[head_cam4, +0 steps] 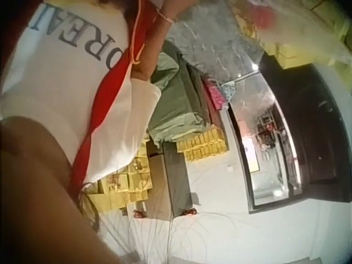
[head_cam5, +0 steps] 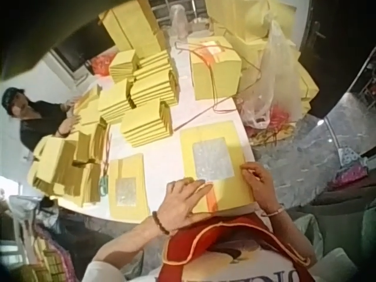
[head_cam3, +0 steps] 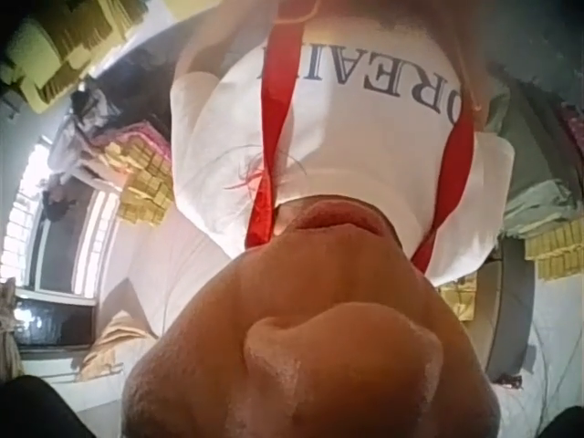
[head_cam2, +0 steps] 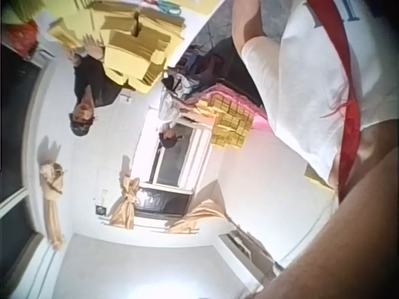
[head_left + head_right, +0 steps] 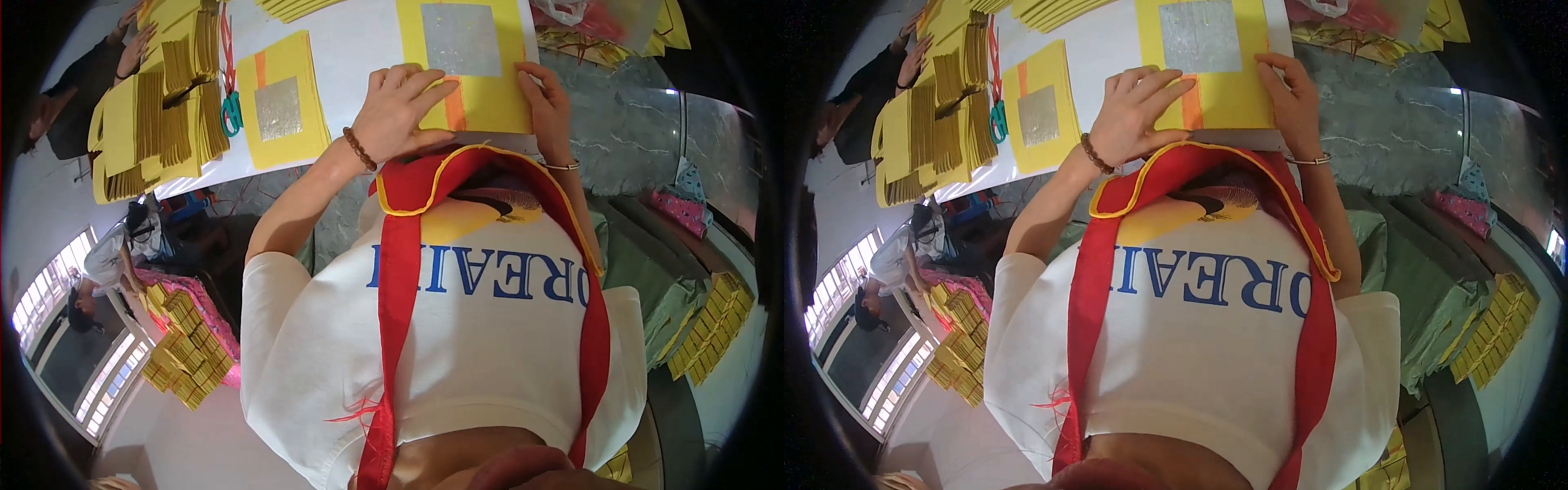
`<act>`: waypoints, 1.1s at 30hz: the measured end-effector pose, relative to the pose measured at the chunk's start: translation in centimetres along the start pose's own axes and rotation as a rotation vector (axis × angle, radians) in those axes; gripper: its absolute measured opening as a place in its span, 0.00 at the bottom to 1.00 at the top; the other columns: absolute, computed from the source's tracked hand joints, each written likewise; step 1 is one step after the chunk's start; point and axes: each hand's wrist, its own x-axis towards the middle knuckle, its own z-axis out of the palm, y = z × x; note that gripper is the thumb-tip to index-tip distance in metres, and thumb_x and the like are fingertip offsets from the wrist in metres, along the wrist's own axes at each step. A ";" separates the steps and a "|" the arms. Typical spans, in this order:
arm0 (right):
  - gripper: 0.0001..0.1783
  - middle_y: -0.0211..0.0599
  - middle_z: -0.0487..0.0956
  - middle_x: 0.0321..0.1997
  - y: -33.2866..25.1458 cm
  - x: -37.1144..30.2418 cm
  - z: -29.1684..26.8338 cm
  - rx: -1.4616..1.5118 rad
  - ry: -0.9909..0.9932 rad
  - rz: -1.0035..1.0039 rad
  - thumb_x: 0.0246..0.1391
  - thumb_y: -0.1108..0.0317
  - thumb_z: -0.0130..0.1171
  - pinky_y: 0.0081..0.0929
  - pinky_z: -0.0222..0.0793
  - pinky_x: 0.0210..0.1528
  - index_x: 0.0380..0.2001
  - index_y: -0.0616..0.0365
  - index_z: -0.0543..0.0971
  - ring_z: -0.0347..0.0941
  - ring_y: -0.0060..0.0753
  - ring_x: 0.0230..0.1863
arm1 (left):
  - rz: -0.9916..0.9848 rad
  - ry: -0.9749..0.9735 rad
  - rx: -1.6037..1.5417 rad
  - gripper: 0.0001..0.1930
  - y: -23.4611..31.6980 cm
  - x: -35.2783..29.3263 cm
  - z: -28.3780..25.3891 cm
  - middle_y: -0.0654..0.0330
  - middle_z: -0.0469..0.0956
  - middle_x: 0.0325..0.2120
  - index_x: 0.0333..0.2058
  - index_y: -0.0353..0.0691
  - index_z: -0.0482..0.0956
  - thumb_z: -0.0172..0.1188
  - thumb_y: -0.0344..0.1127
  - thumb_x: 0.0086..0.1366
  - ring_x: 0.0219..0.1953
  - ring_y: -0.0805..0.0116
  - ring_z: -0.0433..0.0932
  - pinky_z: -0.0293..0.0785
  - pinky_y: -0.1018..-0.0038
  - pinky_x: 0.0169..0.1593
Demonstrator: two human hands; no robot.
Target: Folding yellow joss paper sheets with silver metallic squares at a workstation.
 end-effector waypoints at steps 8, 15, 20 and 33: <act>0.15 0.29 0.76 0.40 -1.2 -0.4 -0.2 0.044 -0.056 -0.031 0.60 0.61 0.48 0.16 0.64 0.43 0.42 0.61 0.75 0.68 0.16 0.40 | -0.119 0.033 -0.363 0.09 0.6 0.1 -0.4 0.56 0.76 0.29 0.33 0.38 0.77 0.60 0.35 0.54 0.34 0.57 0.72 0.69 0.68 0.38; 0.15 0.29 0.76 0.41 -1.1 -0.3 -0.2 0.014 -0.065 -0.033 0.60 0.61 0.47 0.16 0.63 0.45 0.42 0.60 0.76 0.68 0.17 0.41 | -0.219 -0.009 -0.424 0.08 0.3 0.7 -0.9 0.55 0.76 0.25 0.30 0.36 0.77 0.58 0.35 0.57 0.29 0.56 0.74 0.70 0.68 0.33; 0.16 0.26 0.75 0.41 -0.9 -0.3 -0.2 -0.024 -0.043 -0.038 0.60 0.60 0.47 0.17 0.59 0.49 0.41 0.59 0.77 0.66 0.18 0.43 | -0.351 -0.058 -0.584 0.08 -0.4 1.2 -0.7 0.63 0.71 0.16 0.29 0.34 0.78 0.58 0.34 0.58 0.19 0.77 0.67 0.64 0.78 0.25; 0.17 0.27 0.76 0.39 -0.9 0.1 -0.5 -0.022 -0.040 -0.013 0.61 0.60 0.45 0.17 0.61 0.47 0.40 0.61 0.77 0.67 0.18 0.41 | -0.474 -0.201 -0.813 0.08 -1.1 1.9 -1.3 0.67 0.73 0.19 0.29 0.32 0.78 0.57 0.32 0.57 0.23 0.83 0.67 0.63 0.83 0.27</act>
